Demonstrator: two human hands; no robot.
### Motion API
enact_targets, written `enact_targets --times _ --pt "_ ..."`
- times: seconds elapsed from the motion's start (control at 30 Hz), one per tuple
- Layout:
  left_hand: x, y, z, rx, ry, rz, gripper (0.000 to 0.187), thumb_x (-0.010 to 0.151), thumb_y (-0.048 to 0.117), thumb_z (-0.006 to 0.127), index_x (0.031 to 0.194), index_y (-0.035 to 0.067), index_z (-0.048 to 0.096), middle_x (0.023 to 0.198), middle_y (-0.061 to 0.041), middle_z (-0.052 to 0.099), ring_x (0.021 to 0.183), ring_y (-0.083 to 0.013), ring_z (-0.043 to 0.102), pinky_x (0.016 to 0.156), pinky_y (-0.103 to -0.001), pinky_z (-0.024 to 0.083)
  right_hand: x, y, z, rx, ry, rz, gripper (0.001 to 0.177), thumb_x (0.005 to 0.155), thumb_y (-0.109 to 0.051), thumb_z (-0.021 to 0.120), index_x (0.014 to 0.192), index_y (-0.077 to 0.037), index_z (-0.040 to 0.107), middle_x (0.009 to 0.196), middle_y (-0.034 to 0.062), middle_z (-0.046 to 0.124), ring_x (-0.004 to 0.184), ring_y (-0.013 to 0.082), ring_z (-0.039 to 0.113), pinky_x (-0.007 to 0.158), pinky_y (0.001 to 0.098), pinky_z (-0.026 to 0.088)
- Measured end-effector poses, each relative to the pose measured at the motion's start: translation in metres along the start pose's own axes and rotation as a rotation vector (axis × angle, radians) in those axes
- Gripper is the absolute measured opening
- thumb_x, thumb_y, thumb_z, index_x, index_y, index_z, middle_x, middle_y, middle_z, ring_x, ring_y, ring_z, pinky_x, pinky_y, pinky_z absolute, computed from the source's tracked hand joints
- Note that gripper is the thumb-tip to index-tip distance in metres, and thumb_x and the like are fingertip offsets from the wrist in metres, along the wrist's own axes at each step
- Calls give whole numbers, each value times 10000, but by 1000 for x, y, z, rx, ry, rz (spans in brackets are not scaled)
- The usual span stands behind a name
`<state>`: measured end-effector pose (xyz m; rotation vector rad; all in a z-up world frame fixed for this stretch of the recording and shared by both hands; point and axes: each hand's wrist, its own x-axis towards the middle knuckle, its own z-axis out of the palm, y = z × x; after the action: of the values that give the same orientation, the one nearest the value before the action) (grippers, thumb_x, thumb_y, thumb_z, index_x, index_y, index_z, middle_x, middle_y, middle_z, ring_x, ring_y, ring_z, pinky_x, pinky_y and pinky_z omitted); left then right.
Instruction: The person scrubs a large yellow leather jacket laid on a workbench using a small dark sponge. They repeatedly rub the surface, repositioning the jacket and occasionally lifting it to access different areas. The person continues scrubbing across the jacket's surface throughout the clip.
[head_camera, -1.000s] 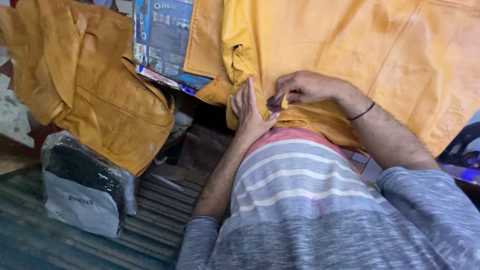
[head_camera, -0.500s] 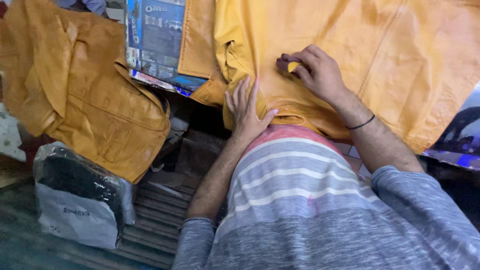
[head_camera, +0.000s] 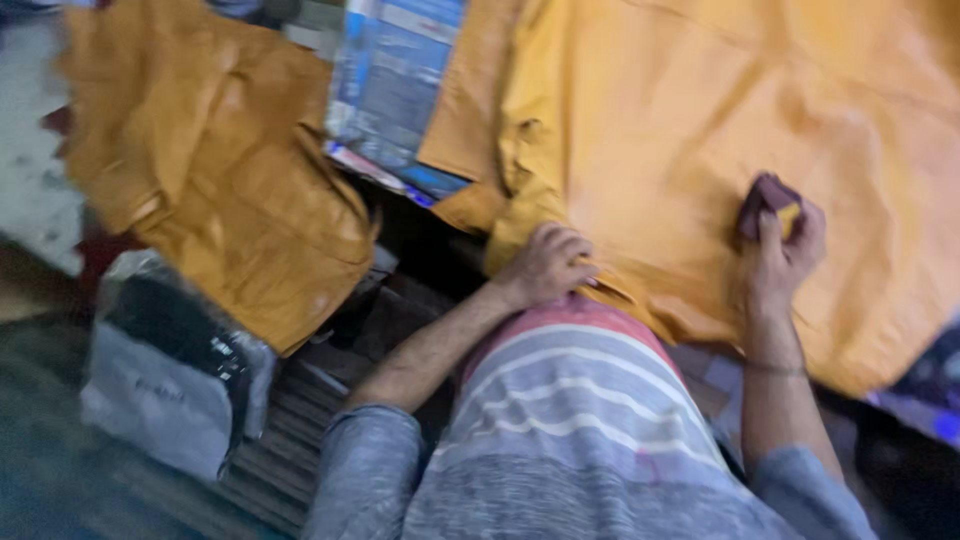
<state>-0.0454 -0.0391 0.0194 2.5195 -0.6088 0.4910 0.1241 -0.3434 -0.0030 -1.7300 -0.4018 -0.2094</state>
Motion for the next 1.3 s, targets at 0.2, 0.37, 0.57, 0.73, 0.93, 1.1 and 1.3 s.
enact_targets --times 0.2,0.37,0.57,0.73,0.93,1.1,1.3 --pt "-7 -2 29 23 21 21 174 860 330 688 1014 275 748 1155 -2 601 1181 -210 569 1003 -439 436 -38 -33 44 -328 -483 -78 179 976 -55 710 1148 -5 701 1003 150 663 890 252 641 784 333 511" --pt "-4 -8 31 -64 58 -5 141 837 383 706 940 296 746 1101 16 597 1121 -203 570 930 -428 439 -13 -45 69 -431 -274 -247 128 1034 -12 714 1160 -3 696 1051 152 695 930 285 639 882 358 540" --pt "4 -15 21 -127 59 51 146 810 395 726 907 286 739 1060 16 583 1032 -203 567 853 -393 460 -16 -46 76 -397 -376 -141 155 1010 -62 740 1145 3 703 1006 155 676 886 264 634 848 360 521" --pt "6 -15 20 -160 66 117 161 805 393 726 825 238 688 1016 7 569 957 -205 559 794 -389 475 -26 -39 62 -386 -573 25 281 898 -96 753 1163 -5 734 951 133 677 736 248 634 741 369 515" --pt "22 -25 17 -160 31 251 214 809 413 738 776 216 661 931 29 564 876 -229 539 702 -379 488 -40 -19 48 -378 -333 -147 166 1037 -58 718 1163 41 678 1052 158 678 954 248 658 889 330 519" --pt "16 -39 9 -268 56 249 215 892 388 713 948 182 688 1043 2 608 959 -234 619 800 -404 533 -45 23 30 -162 -99 -76 197 1019 -7 693 1208 41 662 1079 154 642 955 259 617 892 330 508" --pt "-112 -206 -174 153 742 -629 618 905 238 797 1436 72 527 1525 -194 479 1446 -358 461 1214 -432 399 -23 32 26 113 110 231 194 1015 4 680 1205 41 663 1045 138 627 906 240 591 845 318 485"
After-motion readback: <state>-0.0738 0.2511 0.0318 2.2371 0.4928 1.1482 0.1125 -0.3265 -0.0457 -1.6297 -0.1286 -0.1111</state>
